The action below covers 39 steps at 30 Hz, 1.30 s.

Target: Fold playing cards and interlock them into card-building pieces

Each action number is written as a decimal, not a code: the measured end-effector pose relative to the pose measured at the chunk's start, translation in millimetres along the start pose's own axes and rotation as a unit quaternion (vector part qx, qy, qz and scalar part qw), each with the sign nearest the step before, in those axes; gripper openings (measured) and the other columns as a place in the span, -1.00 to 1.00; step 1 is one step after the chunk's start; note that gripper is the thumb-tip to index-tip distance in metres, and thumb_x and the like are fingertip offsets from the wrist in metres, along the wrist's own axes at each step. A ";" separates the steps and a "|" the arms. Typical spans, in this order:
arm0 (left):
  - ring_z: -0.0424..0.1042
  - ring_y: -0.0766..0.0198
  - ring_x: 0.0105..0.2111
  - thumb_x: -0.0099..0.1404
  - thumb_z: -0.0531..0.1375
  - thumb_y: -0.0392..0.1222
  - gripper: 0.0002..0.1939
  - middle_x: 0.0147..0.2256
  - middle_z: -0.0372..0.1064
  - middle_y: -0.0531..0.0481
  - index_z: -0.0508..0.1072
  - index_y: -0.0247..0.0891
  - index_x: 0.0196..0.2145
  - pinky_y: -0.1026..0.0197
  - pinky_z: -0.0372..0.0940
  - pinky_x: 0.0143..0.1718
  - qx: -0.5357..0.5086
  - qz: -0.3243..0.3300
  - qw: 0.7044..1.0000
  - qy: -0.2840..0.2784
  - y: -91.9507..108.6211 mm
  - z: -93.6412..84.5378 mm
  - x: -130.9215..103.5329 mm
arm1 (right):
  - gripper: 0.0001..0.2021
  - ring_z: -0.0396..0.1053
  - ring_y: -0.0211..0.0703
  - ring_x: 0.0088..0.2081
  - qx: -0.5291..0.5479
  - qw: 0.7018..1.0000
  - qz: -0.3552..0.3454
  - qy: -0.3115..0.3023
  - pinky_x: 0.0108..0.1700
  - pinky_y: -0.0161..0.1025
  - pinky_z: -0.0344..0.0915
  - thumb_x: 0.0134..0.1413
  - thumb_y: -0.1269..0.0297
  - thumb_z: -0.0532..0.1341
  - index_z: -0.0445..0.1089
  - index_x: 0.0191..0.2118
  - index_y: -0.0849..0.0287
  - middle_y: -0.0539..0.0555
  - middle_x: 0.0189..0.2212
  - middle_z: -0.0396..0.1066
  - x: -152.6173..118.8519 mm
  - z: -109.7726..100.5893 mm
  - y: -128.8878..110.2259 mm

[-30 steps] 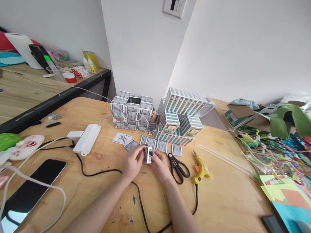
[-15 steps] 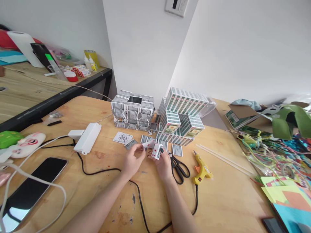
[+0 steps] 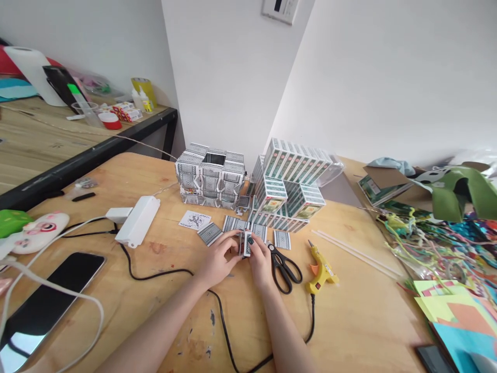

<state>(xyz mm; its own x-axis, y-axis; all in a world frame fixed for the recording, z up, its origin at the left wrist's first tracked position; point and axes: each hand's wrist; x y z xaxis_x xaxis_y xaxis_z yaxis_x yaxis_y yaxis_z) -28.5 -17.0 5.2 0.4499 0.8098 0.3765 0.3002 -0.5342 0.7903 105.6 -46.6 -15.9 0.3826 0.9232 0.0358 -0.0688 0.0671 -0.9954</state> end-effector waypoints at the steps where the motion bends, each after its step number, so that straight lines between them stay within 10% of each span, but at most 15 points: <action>1: 0.25 0.18 0.00 0.10 0.12 -0.40 -0.87 -0.03 0.26 -0.09 0.23 -0.22 -0.48 0.09 0.20 -0.01 0.006 0.003 1.000 0.001 0.2 0.3 -0.1 | -0.61 0.39 -0.04 -0.22 0.013 1.000 0.016 0.002 -0.22 -0.17 0.30 -0.08 0.07 0.18 0.42 -0.13 0.17 0.11 -0.24 0.47 0.3 0.4 -0.1; 26: 0.21 0.44 -0.54 0.04 0.08 -0.41 -0.86 -0.07 0.17 -0.07 0.18 -0.24 -0.45 0.25 0.25 -0.42 0.056 -0.021 0.998 -0.013 -3.2 4.3 -5.4 | -0.63 0.35 -0.06 -0.13 0.048 0.993 0.068 -0.080 -0.06 -0.16 0.24 -0.13 0.19 0.26 0.38 -0.13 0.17 0.09 -0.18 0.43 -0.8 4.4 -8.6; 39: 0.26 0.17 -0.04 0.12 0.16 -0.26 -0.94 0.00 0.21 -0.07 0.31 -0.21 -0.40 0.13 0.24 -0.08 0.037 0.017 0.999 -0.016 -4.6 0.6 -3.6 | -0.62 0.39 -0.09 -0.25 0.142 0.978 0.114 -0.106 -0.28 -0.23 0.31 -0.14 0.19 0.27 0.31 -0.13 0.15 0.08 -0.24 0.44 -1.5 4.9 -9.1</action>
Point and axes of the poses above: each hand's wrist, its own x-axis towards the middle knuckle, its own z-axis out of the palm, y = z × x
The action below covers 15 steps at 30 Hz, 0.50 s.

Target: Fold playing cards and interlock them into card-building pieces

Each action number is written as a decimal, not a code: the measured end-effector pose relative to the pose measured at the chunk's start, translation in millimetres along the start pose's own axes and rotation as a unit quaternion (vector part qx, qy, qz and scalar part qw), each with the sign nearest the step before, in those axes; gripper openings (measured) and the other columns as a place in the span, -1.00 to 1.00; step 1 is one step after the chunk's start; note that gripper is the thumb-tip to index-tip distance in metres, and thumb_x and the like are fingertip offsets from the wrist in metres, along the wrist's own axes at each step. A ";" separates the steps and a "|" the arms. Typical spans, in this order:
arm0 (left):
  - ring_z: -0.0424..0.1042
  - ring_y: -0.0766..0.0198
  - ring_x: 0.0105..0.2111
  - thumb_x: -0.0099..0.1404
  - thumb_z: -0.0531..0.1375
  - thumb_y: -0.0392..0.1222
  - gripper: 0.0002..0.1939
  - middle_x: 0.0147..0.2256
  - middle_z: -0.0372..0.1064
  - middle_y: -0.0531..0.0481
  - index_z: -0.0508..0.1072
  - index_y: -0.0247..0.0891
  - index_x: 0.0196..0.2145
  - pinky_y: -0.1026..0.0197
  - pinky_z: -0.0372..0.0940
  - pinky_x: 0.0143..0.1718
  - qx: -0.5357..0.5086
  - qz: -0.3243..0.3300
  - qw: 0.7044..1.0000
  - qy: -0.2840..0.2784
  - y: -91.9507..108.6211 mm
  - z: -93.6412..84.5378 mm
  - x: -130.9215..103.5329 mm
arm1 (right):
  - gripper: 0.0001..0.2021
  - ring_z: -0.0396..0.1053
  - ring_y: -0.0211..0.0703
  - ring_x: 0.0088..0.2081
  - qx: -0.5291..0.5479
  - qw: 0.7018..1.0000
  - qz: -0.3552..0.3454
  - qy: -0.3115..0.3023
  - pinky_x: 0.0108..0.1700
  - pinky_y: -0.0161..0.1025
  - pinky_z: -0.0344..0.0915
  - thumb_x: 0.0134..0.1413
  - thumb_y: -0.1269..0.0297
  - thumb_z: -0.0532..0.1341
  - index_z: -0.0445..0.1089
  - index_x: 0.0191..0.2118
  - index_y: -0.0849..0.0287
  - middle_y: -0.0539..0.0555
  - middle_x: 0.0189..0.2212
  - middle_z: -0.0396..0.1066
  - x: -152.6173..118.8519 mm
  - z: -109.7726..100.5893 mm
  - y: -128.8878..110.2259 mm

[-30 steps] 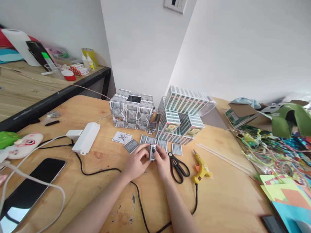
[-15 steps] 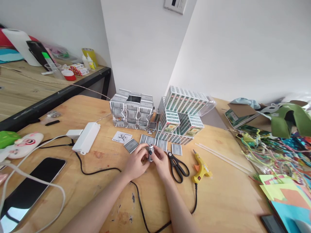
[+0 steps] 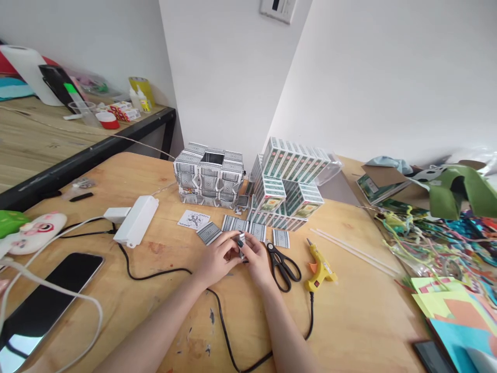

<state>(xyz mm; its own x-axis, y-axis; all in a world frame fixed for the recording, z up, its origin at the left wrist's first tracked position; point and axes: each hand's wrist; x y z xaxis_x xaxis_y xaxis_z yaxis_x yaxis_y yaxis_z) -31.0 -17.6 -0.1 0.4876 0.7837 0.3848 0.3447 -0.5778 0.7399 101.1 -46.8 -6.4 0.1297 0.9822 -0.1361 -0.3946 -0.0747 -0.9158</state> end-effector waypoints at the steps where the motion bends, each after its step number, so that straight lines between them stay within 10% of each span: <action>1: 0.25 0.16 -0.03 0.12 0.17 -0.23 -0.93 0.01 0.20 -0.08 0.32 -0.21 -0.40 0.12 0.24 -0.07 -0.012 -0.001 1.000 0.003 1.8 -1.1 0.1 | -0.61 0.38 -0.09 -0.24 -0.005 1.000 -0.009 0.009 -0.27 -0.23 0.31 -0.14 0.20 0.28 0.30 -0.12 0.15 0.09 -0.23 0.43 -0.1 0.2 -0.2; 7: 0.37 0.29 -0.40 0.23 0.01 -0.01 -0.68 -0.24 0.31 -0.10 0.29 -0.28 -0.54 0.21 0.35 -0.42 -0.200 -0.118 0.972 0.044 -1.8 -2.9 0.0 | -0.52 0.31 -0.08 -0.08 -0.038 0.994 -0.100 0.031 -0.02 -0.13 0.21 -0.09 0.23 0.26 0.20 0.00 0.12 0.12 -0.11 0.36 -3.2 3.8 -3.8; 15: 0.40 0.21 -0.43 0.13 0.13 0.03 -0.70 -0.53 0.32 0.05 0.33 -0.30 -0.47 0.06 0.39 -0.34 -0.464 -0.314 0.822 -0.102 -13.7 -4.8 9.3 | -0.31 0.27 -0.01 -0.04 -0.110 0.984 -0.137 -0.016 0.03 -0.06 0.17 -0.15 0.18 0.30 0.06 0.14 0.07 0.14 -0.07 0.31 -8.8 7.2 -2.8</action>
Point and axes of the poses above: each hand's wrist, its own x-axis towards the middle knuckle, its own z-axis out of the palm, y = z × x
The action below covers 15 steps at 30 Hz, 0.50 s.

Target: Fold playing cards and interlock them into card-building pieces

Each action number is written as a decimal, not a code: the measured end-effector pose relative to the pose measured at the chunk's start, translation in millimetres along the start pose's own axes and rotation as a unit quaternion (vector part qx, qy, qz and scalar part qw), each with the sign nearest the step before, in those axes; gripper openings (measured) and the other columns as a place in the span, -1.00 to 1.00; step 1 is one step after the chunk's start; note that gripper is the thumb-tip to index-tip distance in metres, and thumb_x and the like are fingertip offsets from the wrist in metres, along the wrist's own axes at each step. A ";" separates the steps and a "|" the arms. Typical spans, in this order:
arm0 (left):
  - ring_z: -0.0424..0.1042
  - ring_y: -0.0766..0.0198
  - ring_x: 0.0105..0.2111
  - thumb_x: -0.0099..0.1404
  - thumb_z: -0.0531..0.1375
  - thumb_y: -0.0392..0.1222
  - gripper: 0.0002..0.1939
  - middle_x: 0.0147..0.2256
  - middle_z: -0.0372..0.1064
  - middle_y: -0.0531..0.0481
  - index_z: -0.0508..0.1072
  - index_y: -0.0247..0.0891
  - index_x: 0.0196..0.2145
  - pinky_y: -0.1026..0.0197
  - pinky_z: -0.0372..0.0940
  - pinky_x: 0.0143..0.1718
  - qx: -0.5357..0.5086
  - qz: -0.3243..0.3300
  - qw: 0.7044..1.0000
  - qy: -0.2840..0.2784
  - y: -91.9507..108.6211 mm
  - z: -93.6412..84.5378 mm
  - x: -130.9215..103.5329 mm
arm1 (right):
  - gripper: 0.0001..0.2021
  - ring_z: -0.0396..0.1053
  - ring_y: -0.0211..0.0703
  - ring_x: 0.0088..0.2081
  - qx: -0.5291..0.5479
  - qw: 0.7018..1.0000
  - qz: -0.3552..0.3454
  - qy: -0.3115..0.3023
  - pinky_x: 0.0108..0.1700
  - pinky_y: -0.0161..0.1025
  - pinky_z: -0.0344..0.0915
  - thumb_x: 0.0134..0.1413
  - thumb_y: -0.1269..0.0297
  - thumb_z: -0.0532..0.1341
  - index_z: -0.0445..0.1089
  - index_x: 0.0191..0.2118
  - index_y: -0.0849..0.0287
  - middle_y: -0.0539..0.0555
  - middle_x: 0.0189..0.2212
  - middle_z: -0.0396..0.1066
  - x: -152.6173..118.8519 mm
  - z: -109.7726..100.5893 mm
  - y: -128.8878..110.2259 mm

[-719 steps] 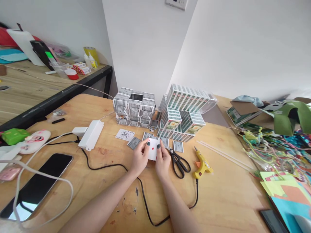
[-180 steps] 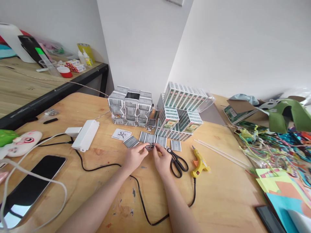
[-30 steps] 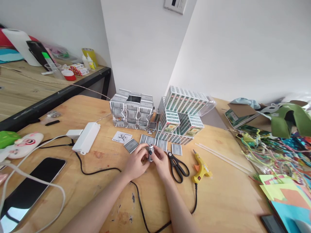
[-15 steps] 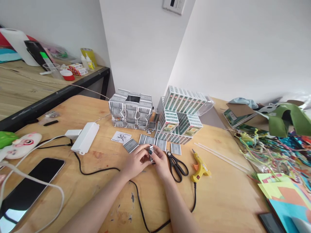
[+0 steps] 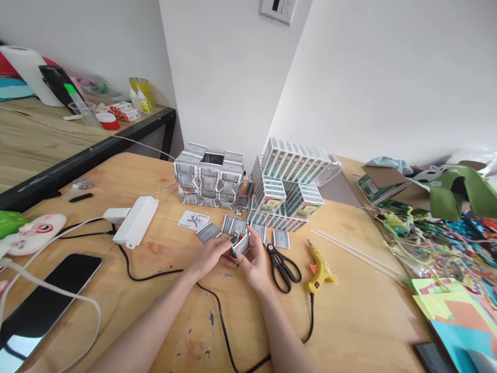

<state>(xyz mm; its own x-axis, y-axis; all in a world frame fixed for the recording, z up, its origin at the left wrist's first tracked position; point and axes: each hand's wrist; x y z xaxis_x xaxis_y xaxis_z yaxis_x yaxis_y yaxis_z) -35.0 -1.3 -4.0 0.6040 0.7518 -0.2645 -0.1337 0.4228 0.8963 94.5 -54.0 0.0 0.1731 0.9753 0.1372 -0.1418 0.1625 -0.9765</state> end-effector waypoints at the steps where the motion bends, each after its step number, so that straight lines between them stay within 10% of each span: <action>1: 0.40 0.21 -0.40 0.12 0.15 0.01 -0.72 -0.51 0.32 0.04 0.34 -0.31 -0.46 0.05 0.39 -0.30 -0.016 -0.010 1.000 -0.013 2.2 0.0 -0.2 | -0.31 0.25 0.01 -0.01 -0.003 1.000 -0.001 -0.001 0.04 -0.05 0.16 -0.15 0.18 0.30 0.06 0.14 0.07 0.14 -0.05 0.30 0.3 -0.6 0.6; 15: 0.34 0.15 -0.07 -0.02 0.30 -0.22 -0.71 -0.12 0.36 -0.09 0.29 -0.27 -0.35 0.04 0.25 -0.04 0.084 0.132 0.987 0.043 0.0 1.2 3.6 | -0.45 0.32 -0.04 -0.12 0.057 0.992 0.058 0.093 -0.11 -0.09 0.26 -0.22 0.19 0.33 0.29 -0.01 0.16 0.16 -0.08 0.36 10.3 -13.8 6.2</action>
Point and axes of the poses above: each hand's wrist, its own x-axis towards the middle knuckle, its own z-axis out of the palm, y = z × x
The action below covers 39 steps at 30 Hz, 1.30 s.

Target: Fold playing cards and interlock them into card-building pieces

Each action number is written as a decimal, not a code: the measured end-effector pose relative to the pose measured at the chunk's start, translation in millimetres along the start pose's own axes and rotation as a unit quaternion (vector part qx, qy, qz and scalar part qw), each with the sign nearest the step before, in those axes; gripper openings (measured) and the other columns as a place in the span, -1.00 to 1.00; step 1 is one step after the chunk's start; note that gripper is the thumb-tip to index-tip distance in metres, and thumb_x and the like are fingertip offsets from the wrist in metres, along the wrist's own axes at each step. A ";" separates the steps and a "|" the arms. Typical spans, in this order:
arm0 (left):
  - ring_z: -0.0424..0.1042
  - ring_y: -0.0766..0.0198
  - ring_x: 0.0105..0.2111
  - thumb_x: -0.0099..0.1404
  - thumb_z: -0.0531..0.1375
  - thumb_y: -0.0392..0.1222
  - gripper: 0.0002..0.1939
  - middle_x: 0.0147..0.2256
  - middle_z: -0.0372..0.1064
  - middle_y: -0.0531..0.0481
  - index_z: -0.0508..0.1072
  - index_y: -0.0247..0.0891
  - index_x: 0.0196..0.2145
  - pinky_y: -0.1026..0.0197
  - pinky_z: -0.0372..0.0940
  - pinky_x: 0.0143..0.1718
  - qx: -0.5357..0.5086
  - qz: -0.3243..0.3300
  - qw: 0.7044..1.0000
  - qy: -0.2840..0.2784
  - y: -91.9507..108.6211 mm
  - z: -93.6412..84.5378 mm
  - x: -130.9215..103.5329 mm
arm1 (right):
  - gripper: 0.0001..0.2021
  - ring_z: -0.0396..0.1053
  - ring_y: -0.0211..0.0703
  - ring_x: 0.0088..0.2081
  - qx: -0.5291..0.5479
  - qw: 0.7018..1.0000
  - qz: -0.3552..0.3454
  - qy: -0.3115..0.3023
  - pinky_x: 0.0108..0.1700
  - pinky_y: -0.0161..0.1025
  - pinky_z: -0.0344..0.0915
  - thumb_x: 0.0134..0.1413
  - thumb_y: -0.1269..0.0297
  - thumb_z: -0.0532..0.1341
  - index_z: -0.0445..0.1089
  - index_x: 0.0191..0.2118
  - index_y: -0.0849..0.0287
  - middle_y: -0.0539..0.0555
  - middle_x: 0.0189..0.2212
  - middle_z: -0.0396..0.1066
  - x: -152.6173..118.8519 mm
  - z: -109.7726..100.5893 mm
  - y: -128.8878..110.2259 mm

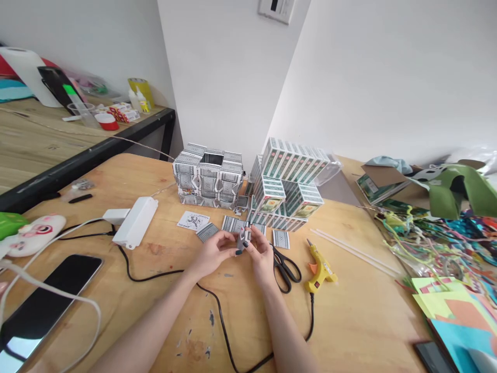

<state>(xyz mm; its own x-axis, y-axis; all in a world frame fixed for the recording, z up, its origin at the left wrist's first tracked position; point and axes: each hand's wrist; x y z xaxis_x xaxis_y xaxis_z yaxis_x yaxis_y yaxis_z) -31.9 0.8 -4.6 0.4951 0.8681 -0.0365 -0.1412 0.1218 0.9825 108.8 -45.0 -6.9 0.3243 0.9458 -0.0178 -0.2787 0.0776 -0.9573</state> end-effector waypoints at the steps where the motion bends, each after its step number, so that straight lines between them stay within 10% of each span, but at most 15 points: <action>1: 0.31 0.13 -0.03 -0.01 0.29 -0.24 -0.66 -0.07 0.33 -0.12 0.29 -0.26 -0.27 0.03 0.26 -0.03 0.007 0.008 1.000 0.000 -1.6 1.5 -0.3 | -0.43 0.32 -0.05 -0.13 0.002 1.000 0.002 0.000 -0.12 -0.10 0.27 -0.23 0.19 0.33 0.28 0.00 0.15 0.16 -0.06 0.35 -0.3 -0.7 0.0; 9: 0.40 0.15 -0.12 0.10 0.17 -0.28 -0.48 0.05 0.22 -0.16 0.20 -0.19 0.04 -0.01 0.33 -0.08 0.079 0.034 0.996 -0.020 -7.0 5.7 -4.8 | -0.40 0.28 -0.25 -0.44 0.036 0.998 0.006 -0.045 -0.43 -0.27 0.24 -0.23 0.19 0.29 0.23 0.05 0.05 0.12 0.04 0.26 -3.9 0.3 -5.2; 18: 0.36 0.13 -0.08 0.08 0.19 -0.28 -0.49 0.03 0.23 -0.16 0.25 -0.20 0.02 0.01 0.33 -0.07 0.231 0.123 0.965 0.021 -2.4 2.6 -5.9 | -0.49 0.36 -0.11 -0.27 0.012 0.997 0.045 -0.061 -0.39 -0.28 0.25 -0.13 0.16 0.23 0.27 0.04 0.04 0.07 0.06 0.26 -4.8 3.2 -6.8; 27: 0.24 0.11 0.04 0.11 0.16 -0.32 -0.51 0.04 0.23 -0.09 0.24 -0.13 0.02 -0.03 0.23 0.03 0.345 0.177 0.920 0.063 -7.9 0.9 -7.5 | -0.64 0.28 -0.19 -0.47 -0.042 0.998 0.052 -0.009 -0.48 -0.29 0.20 -0.11 0.06 0.21 0.48 -0.19 0.16 0.07 -0.35 0.47 0.8 3.8 7.7; 39: 0.23 0.14 0.05 0.08 0.17 -0.38 -0.48 0.02 0.26 -0.07 0.25 -0.12 0.01 -0.04 0.19 0.06 0.372 0.190 0.906 0.068 -14.8 -0.5 -7.5 | -0.69 0.10 -0.27 -0.58 -0.147 0.989 -0.030 -0.011 -0.52 -0.31 0.08 -0.02 0.10 0.14 0.42 -0.58 0.20 -0.04 -0.68 0.20 -3.4 6.9 -2.5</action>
<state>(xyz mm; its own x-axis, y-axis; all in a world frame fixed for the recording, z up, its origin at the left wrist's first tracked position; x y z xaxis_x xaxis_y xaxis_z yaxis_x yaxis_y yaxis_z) -34.0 -7.3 -18.9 0.4150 0.8363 0.3584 0.3622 -0.5132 0.7781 102.2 -46.3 -2.4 0.3111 0.9493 0.0441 0.0163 0.0410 -0.9990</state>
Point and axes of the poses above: each hand's wrist, its own x-axis towards the middle knuckle, its own z-axis out of the palm, y = z × x
